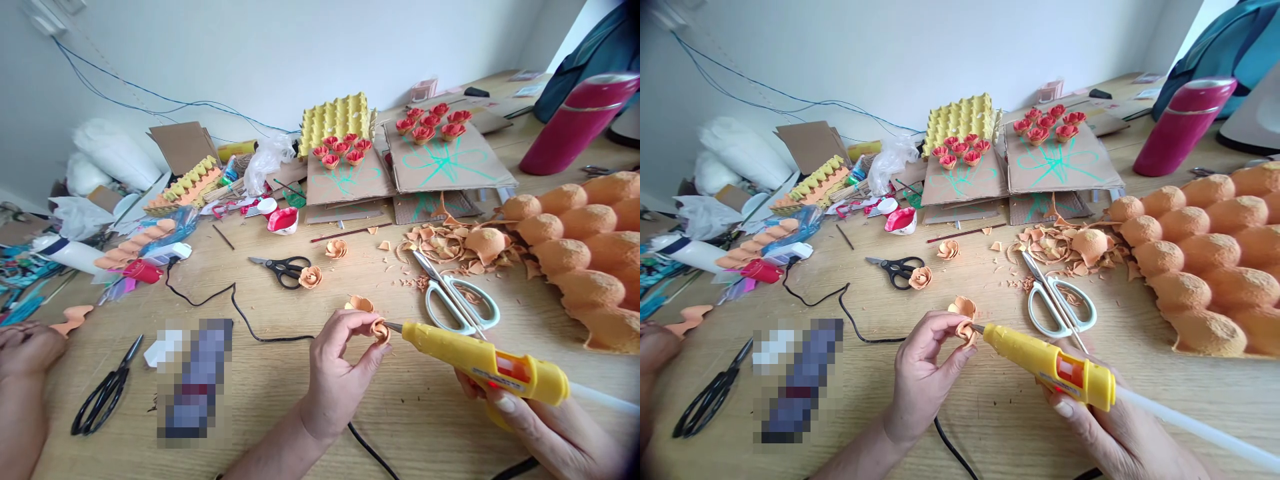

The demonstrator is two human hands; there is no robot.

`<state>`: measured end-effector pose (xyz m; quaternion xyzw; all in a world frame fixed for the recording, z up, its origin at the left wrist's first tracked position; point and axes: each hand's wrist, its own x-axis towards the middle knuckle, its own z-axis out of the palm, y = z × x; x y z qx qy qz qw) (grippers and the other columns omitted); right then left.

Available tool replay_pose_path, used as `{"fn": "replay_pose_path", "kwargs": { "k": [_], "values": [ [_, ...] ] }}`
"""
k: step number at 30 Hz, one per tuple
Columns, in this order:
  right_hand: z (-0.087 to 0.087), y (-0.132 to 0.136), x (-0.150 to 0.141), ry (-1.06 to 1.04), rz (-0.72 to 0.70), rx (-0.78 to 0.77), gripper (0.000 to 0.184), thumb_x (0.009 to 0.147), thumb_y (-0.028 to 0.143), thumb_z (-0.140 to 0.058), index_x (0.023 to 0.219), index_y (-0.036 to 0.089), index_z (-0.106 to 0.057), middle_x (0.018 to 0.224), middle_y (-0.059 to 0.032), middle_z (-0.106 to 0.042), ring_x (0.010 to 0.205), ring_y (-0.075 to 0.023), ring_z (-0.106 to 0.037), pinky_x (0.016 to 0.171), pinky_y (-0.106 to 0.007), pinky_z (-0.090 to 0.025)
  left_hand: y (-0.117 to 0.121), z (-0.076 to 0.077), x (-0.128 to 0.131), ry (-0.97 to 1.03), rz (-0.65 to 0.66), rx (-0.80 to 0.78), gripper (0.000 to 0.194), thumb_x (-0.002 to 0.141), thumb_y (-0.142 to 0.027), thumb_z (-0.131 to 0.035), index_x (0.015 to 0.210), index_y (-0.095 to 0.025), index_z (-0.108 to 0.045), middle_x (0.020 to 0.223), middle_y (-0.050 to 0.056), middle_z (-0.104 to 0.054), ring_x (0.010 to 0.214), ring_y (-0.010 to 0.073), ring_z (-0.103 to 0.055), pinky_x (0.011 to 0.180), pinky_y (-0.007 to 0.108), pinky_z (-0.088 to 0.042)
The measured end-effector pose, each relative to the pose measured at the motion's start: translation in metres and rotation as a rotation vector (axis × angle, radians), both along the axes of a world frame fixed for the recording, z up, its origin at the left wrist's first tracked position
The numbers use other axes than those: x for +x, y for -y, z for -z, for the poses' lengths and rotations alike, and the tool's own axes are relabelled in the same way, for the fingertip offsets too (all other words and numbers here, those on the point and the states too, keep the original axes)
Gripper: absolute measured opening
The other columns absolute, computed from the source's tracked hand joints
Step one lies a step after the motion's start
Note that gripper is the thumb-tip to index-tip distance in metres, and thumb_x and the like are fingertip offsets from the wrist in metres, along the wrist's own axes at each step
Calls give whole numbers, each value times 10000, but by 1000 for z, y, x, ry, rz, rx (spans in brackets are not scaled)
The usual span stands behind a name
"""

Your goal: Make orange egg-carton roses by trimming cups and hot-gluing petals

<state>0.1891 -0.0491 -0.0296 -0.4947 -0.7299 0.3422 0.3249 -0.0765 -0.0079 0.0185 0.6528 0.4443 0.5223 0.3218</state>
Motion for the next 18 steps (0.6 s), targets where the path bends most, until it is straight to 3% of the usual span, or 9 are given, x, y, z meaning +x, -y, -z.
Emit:
{"fn": "replay_pose_path", "kwargs": {
  "k": [8, 12, 18],
  "values": [
    [-5, -1, -1, 96, 19, 40, 474, 950, 569, -465, 1084, 231, -770, 930, -118, -769, 891, -306, -739, 796, -381, -633, 0, -1, 1, 89, 27, -66, 251, 830, -110, -735, 1063, -186, -680, 967, 30, -680, 874, 120, -680, 828, 221, -580],
    [-5, -2, 1, 144, 37, 77, 540, 926, 631, -456, 1026, 226, -799, 883, -135, -773, 787, -307, -750, 745, -404, -643, 0, -4, 2, 109, 24, -78, 235, 827, -109, -734, 1044, -177, -675, 984, 36, -694, 863, 118, -679, 829, 224, -582],
    [-3, -4, 7, 139, -9, 84, 464, 923, 558, -528, 1210, 251, -726, 852, -105, -760, 776, -306, -737, 723, -397, -632, 0, -5, 2, 102, 31, -74, 250, 825, -101, -729, 1048, -194, -671, 993, 30, -705, 865, 118, -678, 823, 223, -569]
  ]
}}
